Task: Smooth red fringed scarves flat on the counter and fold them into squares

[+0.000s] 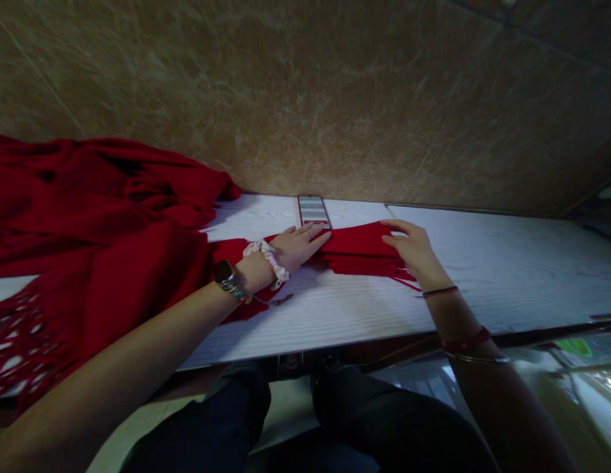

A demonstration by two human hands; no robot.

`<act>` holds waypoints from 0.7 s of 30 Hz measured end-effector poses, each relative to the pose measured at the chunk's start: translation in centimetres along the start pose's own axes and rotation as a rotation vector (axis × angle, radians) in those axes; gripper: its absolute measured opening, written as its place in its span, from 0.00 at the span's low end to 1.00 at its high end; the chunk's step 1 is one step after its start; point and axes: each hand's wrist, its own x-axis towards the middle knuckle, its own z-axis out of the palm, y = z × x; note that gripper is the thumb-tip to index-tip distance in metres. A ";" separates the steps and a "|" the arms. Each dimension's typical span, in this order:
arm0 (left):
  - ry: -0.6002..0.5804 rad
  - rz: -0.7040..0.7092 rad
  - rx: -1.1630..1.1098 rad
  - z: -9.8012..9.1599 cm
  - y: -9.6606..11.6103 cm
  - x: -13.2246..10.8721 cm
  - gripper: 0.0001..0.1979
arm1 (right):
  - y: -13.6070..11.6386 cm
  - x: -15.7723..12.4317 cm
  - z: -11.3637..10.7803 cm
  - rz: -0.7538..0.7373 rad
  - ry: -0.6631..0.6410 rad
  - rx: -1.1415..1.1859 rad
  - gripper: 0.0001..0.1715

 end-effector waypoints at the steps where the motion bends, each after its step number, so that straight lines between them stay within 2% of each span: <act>1: 0.016 0.003 0.022 0.1 0.1 0.0 0.30 | 0.4 -0.2 0.0 0.002 0.006 -0.011 0.21; 5: -0.032 0.032 0.050 1.4 0.6 0.1 0.28 | 2.7 -1.0 0.2 -0.062 0.003 -0.156 0.21; 8: -0.041 -0.026 0.084 1.9 0.5 0.0 0.29 | 3.7 -1.1 0.4 -0.128 -0.011 -0.247 0.23; 12: -0.108 -0.097 0.102 0.5 -0.3 -0.6 0.31 | 3.5 -1.0 0.5 -0.168 -0.016 -0.331 0.24; 15: -0.158 -0.021 -0.032 -0.7 0.3 -0.4 0.42 | 2.8 -1.1 0.4 -0.198 0.006 -0.415 0.23; 18: -0.096 0.020 -0.131 -0.8 1.9 1.1 0.39 | 2.4 -1.3 0.1 -0.262 0.013 -0.515 0.22; 21: 0.010 0.065 -0.160 0.6 3.1 3.1 0.33 | 2.9 -1.7 -0.2 -0.309 -0.009 -0.520 0.23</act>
